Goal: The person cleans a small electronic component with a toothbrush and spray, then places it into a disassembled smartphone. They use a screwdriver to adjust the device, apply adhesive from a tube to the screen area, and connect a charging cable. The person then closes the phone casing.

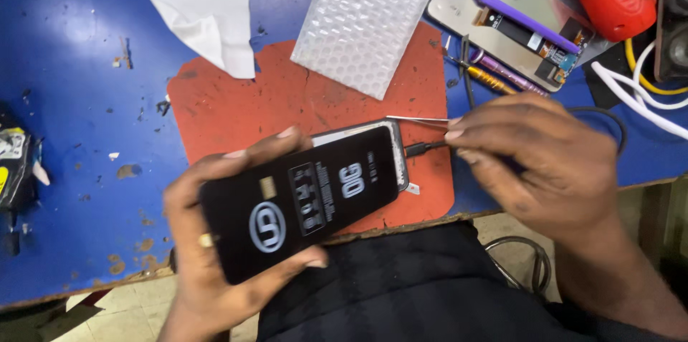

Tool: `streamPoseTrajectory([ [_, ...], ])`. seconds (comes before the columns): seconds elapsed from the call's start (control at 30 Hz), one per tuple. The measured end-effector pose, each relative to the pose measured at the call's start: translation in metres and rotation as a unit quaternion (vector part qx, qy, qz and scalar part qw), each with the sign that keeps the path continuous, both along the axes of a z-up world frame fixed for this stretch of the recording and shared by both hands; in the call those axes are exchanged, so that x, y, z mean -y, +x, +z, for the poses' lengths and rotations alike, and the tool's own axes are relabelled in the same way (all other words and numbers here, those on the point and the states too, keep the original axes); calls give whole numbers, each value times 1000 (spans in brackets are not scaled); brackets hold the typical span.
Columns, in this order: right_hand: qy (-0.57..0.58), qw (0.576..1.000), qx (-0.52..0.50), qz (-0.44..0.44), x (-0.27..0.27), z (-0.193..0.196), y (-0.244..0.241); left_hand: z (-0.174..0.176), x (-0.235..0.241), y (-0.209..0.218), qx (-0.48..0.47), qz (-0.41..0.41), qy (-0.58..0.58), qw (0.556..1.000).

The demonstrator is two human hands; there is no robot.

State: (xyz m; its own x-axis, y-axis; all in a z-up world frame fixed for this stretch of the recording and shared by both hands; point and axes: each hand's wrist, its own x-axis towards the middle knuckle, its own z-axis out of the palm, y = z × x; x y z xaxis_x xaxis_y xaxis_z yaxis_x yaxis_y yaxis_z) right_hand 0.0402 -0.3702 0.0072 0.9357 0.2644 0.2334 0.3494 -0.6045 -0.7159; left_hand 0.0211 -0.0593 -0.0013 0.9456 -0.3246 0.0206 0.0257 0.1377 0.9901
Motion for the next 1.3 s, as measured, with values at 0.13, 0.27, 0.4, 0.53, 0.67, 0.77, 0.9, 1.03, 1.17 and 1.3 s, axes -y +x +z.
streamPoseTrajectory([
  [0.13,-24,1000,-13,4,-4,-1,-4,1,-9,-1,-18,13,20,1000],
  [0.27,-34,999,1,18,-7,-4,-3,0,-13,-1,-41,35,36,998],
  [0.4,-33,999,9,32,-7,-4,-1,4,-14,-1,-57,46,37,997],
  [0.53,-39,999,11,31,-8,-4,-2,7,-14,1,-45,68,65,995],
  [0.67,-40,999,7,29,-7,-6,-3,3,-14,4,-6,70,72,995],
  [0.77,-45,998,-2,37,-5,-6,-3,3,-15,4,-2,79,115,990],
  [0.9,-74,991,30,107,-6,-5,-4,2,-16,4,13,78,122,989],
  [1.03,-105,979,45,167,-14,-4,-6,-2,-16,5,12,62,69,996],
  [1.17,-157,972,71,160,-16,1,-4,-1,-20,6,21,69,138,988],
  [1.3,-178,968,100,147,-12,5,1,0,-21,8,31,60,131,989],
])
